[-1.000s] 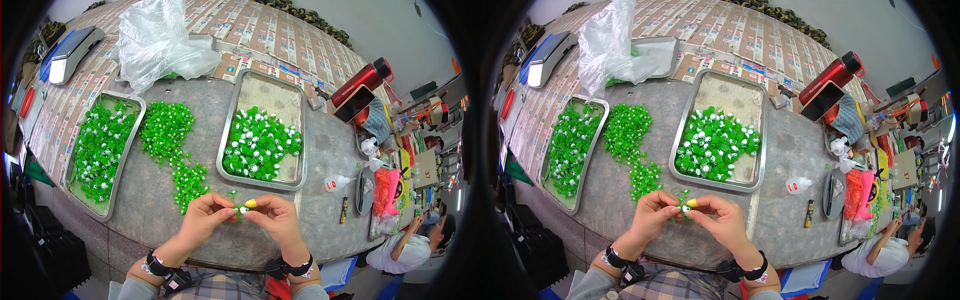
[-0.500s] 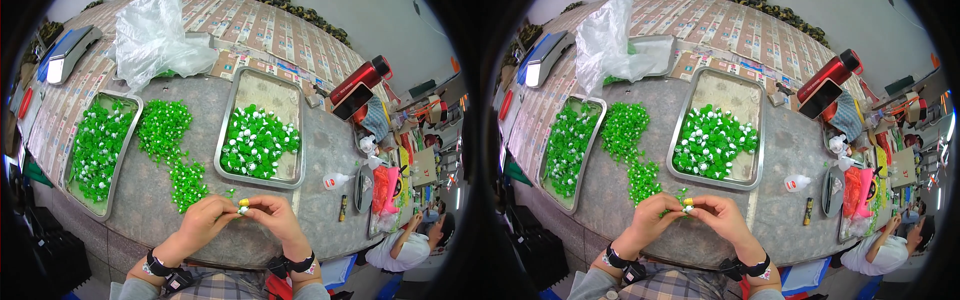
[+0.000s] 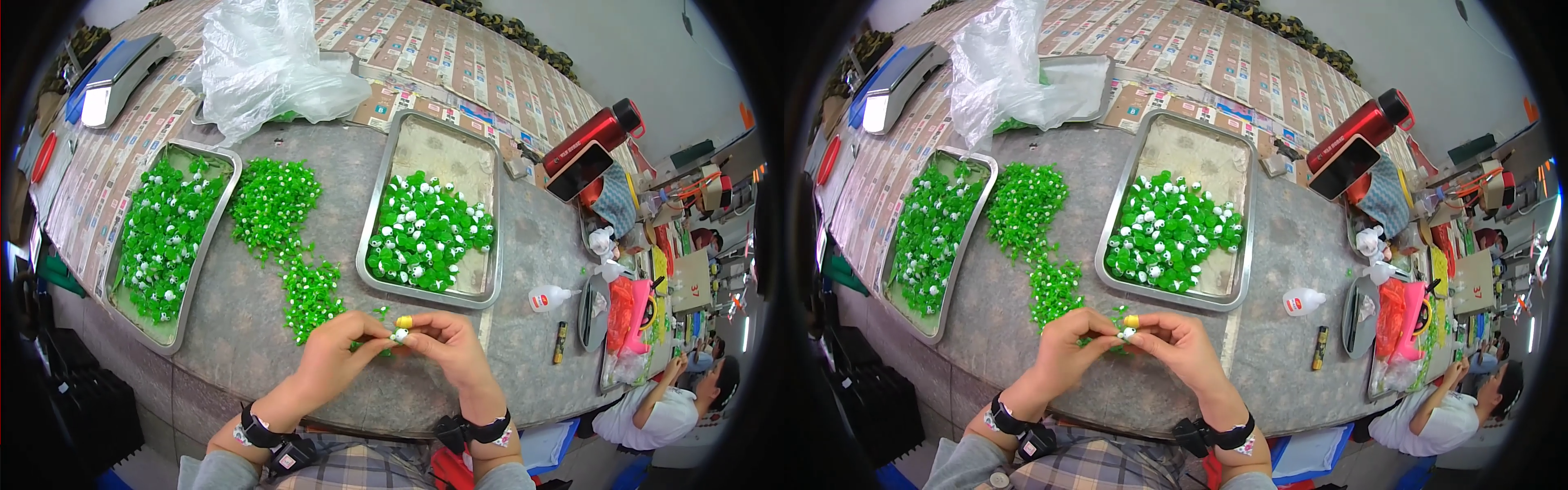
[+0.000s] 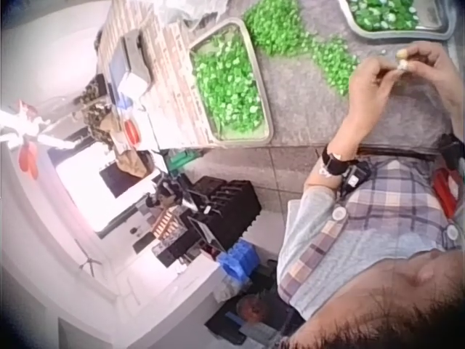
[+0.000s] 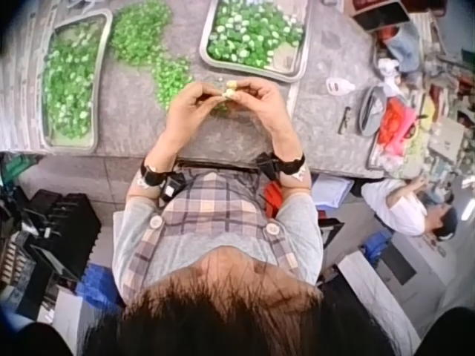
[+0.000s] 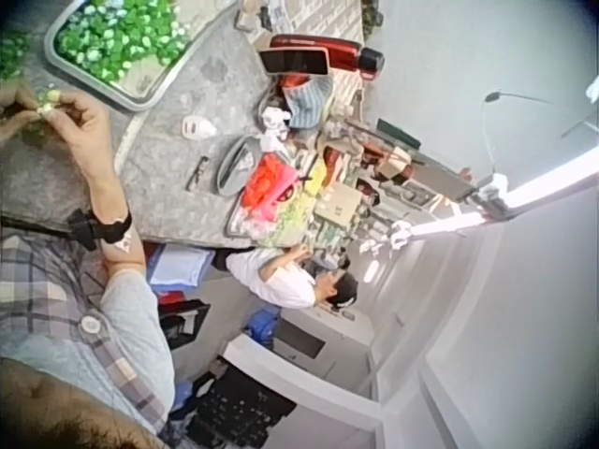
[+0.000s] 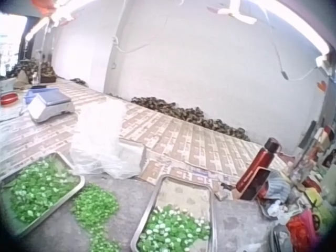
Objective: Assembling small green and white plastic components using adhesive at a manufacturing workstation.
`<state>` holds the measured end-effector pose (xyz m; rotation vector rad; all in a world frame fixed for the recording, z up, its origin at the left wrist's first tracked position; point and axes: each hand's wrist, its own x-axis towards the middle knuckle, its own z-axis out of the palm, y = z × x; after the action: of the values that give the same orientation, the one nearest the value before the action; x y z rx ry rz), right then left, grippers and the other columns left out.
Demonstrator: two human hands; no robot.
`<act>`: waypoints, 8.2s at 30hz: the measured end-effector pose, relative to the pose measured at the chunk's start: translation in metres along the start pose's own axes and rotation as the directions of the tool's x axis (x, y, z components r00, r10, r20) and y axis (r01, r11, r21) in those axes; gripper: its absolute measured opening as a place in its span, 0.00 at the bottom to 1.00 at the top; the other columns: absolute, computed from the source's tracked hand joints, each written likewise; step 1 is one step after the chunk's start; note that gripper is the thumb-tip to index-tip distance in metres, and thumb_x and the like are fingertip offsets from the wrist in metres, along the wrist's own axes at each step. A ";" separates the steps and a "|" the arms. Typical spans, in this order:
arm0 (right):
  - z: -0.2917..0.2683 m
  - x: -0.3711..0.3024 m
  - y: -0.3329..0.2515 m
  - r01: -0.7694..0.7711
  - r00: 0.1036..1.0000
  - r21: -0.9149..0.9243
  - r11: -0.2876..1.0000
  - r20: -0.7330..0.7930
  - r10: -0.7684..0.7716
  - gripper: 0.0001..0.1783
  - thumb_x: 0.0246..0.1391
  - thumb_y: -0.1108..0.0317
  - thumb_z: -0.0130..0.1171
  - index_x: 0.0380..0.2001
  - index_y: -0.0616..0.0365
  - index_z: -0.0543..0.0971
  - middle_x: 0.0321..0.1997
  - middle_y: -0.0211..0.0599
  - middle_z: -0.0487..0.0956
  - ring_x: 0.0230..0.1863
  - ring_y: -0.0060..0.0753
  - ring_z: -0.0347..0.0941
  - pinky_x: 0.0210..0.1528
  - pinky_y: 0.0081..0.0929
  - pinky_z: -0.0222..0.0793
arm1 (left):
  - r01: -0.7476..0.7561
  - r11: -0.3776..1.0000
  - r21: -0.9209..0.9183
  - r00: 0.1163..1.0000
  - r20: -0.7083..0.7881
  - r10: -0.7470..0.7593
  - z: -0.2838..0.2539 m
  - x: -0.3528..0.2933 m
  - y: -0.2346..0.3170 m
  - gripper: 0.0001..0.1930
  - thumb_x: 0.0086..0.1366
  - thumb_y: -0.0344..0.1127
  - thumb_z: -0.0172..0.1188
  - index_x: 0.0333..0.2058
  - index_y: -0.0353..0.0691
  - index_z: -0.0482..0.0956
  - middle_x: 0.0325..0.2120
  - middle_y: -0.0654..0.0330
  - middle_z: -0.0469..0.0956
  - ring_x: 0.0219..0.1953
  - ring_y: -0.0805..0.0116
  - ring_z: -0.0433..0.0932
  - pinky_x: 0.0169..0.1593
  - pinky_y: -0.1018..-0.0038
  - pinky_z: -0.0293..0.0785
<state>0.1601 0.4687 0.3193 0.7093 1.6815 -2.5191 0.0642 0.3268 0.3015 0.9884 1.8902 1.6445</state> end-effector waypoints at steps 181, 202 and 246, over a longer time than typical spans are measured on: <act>-0.096 0.049 -0.056 -0.070 0.815 -0.909 0.411 -0.290 -0.502 0.10 0.43 0.70 0.51 0.32 0.59 0.73 0.31 0.38 0.74 0.33 0.34 0.69 0.35 0.25 0.63 | 0.324 0.506 -0.800 0.905 0.106 -0.412 -0.001 -0.001 -0.006 0.05 0.49 0.25 0.56 0.27 0.36 0.71 0.21 0.61 0.72 0.23 0.75 0.71 0.30 0.79 0.69; 0.010 -0.006 -0.018 0.380 0.893 -0.732 0.565 0.133 -0.429 0.11 0.37 0.77 0.55 0.30 0.60 0.72 0.29 0.37 0.74 0.30 0.32 0.72 0.29 0.21 0.67 | 0.410 0.439 -0.800 0.905 0.297 -0.304 -0.004 -0.001 -0.008 0.05 0.49 0.26 0.56 0.27 0.36 0.71 0.27 0.59 0.74 0.29 0.74 0.73 0.34 0.79 0.70; 0.001 -0.004 0.001 0.099 0.995 -0.131 0.986 0.003 -0.100 0.13 0.46 0.74 0.52 0.38 0.64 0.71 0.33 0.30 0.74 0.33 0.15 0.68 0.34 0.12 0.64 | -0.195 0.970 0.146 0.976 -0.072 0.207 0.001 0.000 -0.001 0.08 0.41 0.25 0.61 0.22 0.37 0.71 0.21 0.58 0.73 0.24 0.64 0.72 0.26 0.75 0.67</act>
<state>0.1636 0.4669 0.3197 0.6342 1.9087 -2.4417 0.0649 0.3275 0.3000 1.2185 2.0418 1.7119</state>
